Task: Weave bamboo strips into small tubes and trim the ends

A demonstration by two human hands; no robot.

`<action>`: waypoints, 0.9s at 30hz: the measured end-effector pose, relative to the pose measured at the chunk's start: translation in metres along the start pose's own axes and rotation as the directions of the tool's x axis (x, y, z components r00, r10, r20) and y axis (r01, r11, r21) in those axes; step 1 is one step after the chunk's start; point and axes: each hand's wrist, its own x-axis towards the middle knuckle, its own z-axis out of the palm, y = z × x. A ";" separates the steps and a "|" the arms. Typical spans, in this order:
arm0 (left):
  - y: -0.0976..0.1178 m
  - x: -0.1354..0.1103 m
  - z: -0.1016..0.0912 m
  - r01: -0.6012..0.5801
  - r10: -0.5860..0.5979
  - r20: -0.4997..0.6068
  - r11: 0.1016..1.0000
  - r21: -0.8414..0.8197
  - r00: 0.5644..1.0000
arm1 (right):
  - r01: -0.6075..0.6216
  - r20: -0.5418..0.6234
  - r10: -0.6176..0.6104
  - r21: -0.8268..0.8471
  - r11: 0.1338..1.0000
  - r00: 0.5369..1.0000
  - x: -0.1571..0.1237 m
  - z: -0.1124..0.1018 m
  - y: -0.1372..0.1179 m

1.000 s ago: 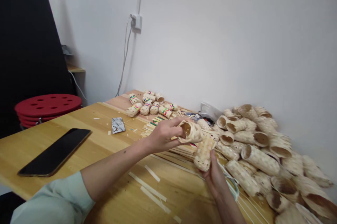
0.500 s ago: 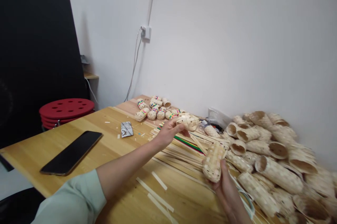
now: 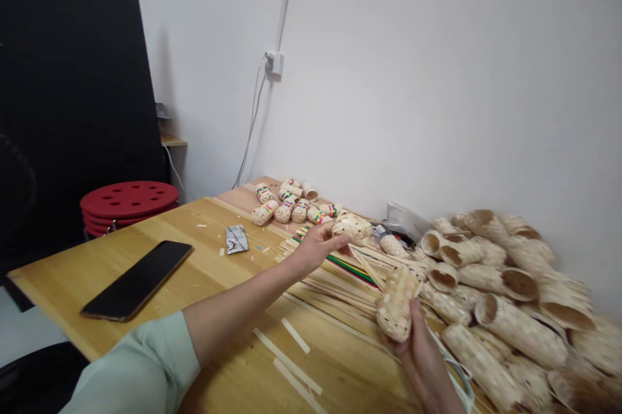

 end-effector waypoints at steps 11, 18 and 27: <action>0.002 0.001 0.001 0.020 -0.020 -0.031 1.000 0.016 0.999 | -0.011 0.010 0.012 -0.022 1.000 1.000 0.002 -0.001 0.000; -0.006 0.002 -0.002 0.021 -0.019 -0.041 0.999 0.032 0.999 | -0.002 0.000 0.002 0.009 1.000 1.000 0.002 -0.001 0.000; -0.032 0.037 -0.081 0.167 -0.014 -0.575 0.963 0.214 0.818 | 0.029 -0.006 -0.029 -0.045 0.999 1.000 0.003 -0.006 0.001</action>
